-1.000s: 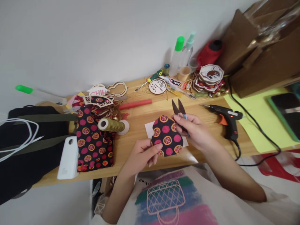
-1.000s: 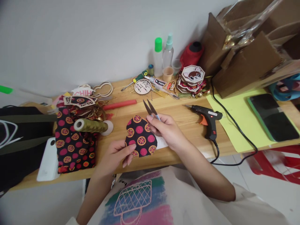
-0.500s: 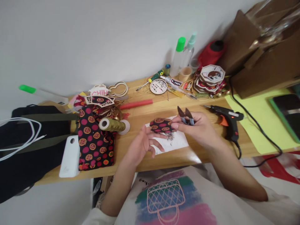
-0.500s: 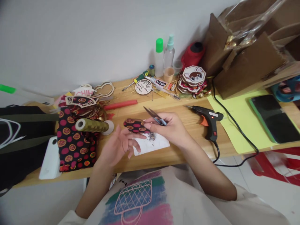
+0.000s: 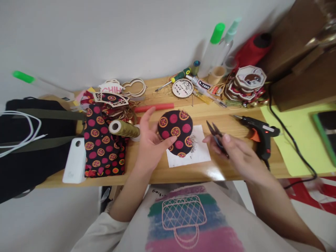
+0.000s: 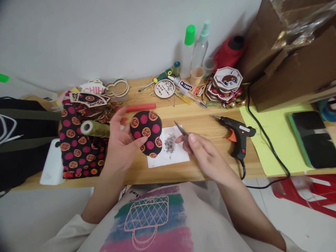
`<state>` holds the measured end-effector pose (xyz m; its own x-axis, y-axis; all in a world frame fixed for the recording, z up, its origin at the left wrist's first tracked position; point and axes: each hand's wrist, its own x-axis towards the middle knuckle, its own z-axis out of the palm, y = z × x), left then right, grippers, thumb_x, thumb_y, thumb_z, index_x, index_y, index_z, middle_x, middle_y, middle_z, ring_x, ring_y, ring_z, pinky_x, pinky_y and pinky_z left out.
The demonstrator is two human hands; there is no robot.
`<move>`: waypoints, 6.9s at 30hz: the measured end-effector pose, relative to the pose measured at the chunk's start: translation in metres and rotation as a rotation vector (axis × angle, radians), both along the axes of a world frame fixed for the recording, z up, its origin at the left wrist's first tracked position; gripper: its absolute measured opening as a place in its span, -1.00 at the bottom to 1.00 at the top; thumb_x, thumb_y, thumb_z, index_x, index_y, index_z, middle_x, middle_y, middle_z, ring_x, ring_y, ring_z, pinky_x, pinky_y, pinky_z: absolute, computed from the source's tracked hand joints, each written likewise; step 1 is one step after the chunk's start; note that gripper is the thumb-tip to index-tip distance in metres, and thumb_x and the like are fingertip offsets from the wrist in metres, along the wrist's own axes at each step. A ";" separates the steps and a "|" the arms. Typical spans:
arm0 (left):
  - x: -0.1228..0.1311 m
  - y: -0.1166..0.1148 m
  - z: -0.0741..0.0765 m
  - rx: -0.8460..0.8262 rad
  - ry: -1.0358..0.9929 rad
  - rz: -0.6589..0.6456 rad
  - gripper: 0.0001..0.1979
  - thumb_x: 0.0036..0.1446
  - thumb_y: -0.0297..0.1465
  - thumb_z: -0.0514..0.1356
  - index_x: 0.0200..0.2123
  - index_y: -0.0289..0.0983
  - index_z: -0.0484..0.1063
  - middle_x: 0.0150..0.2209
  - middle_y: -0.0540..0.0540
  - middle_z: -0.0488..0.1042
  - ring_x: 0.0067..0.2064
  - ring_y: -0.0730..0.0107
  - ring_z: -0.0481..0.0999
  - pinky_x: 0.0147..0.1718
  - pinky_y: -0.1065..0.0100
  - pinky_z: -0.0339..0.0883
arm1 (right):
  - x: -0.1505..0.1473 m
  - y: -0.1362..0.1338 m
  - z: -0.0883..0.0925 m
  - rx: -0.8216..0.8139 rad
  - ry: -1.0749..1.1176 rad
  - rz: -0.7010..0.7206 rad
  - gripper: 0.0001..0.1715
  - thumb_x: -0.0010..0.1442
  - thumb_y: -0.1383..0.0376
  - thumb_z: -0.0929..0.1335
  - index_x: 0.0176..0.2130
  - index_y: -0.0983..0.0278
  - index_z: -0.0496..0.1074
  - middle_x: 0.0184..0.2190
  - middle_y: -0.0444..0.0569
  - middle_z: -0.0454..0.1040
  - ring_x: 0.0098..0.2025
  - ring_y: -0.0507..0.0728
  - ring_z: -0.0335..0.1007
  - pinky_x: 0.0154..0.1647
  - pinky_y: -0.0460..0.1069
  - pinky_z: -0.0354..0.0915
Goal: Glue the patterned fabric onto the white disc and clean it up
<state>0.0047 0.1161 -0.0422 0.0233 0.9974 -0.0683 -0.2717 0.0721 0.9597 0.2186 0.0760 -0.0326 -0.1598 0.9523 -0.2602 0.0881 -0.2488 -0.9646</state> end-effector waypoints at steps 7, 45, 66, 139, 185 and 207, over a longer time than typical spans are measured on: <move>0.003 -0.008 0.007 -0.245 -0.052 0.101 -0.54 -0.31 -0.48 0.44 -0.27 -0.23 0.39 -0.31 0.03 0.53 -0.31 0.44 0.55 -0.25 0.39 0.47 | -0.016 -0.017 -0.005 -0.241 0.304 0.150 -0.56 0.26 -0.02 0.20 -0.23 0.30 0.31 -0.61 -0.25 0.10 -0.63 -0.10 -0.12 -0.68 -0.15 -0.11; 0.007 -0.025 -0.002 -0.251 -0.024 0.208 -0.58 -0.28 -0.52 0.44 -0.27 -0.22 0.45 -0.30 0.06 0.55 -0.28 0.49 0.53 -0.21 0.43 0.45 | -0.027 -0.019 -0.010 -0.452 0.438 0.084 -0.58 0.18 0.01 0.30 -0.45 0.29 0.25 -0.69 -0.35 -0.15 -0.67 -0.14 -0.35 -0.73 -0.17 -0.34; 0.001 -0.031 -0.004 -0.356 -0.063 0.157 -0.53 -0.28 -0.48 0.44 -0.22 -0.18 0.41 -0.24 0.05 0.53 -0.21 0.45 0.53 -0.13 0.39 0.42 | -0.027 -0.021 -0.010 -0.541 0.456 0.097 -0.58 0.15 0.00 0.33 -0.45 0.31 0.29 -0.66 -0.30 -0.10 -0.65 -0.13 -0.30 -0.73 -0.16 -0.36; 0.001 -0.035 -0.005 -0.331 -0.109 0.153 -0.59 -0.23 -0.49 0.43 -0.25 -0.14 0.46 -0.29 0.10 0.53 -0.24 0.52 0.52 -0.13 0.44 0.40 | -0.020 -0.022 -0.010 -0.556 0.406 0.141 -0.55 0.15 -0.02 0.32 -0.45 0.31 0.30 -0.66 -0.30 -0.10 -0.65 -0.13 -0.30 -0.72 -0.16 -0.32; -0.002 -0.027 -0.007 -0.475 -0.110 0.125 -0.55 -0.34 -0.54 0.43 -0.28 -0.24 0.43 -0.34 0.04 0.54 -0.32 0.49 0.50 -0.26 0.43 0.40 | -0.011 -0.009 -0.014 -0.580 0.410 0.256 -0.55 0.16 -0.02 0.31 -0.47 0.29 0.24 -0.66 -0.34 -0.17 -0.66 -0.14 -0.35 -0.71 -0.17 -0.38; -0.001 -0.029 -0.006 -0.462 -0.100 0.111 -0.52 -0.36 -0.52 0.46 -0.28 -0.22 0.42 -0.32 0.06 0.53 -0.30 0.50 0.50 -0.21 0.42 0.39 | -0.010 -0.012 -0.016 -0.557 0.425 0.249 -0.56 0.19 0.00 0.29 -0.44 0.31 0.27 -0.66 -0.34 -0.15 -0.66 -0.14 -0.34 -0.72 -0.17 -0.37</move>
<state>0.0037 0.0875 -0.0486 -0.0529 0.8599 -0.5077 -0.3910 0.4500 0.8029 0.2085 0.0643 -0.0491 -0.5483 0.6196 -0.5616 -0.1470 -0.7326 -0.6646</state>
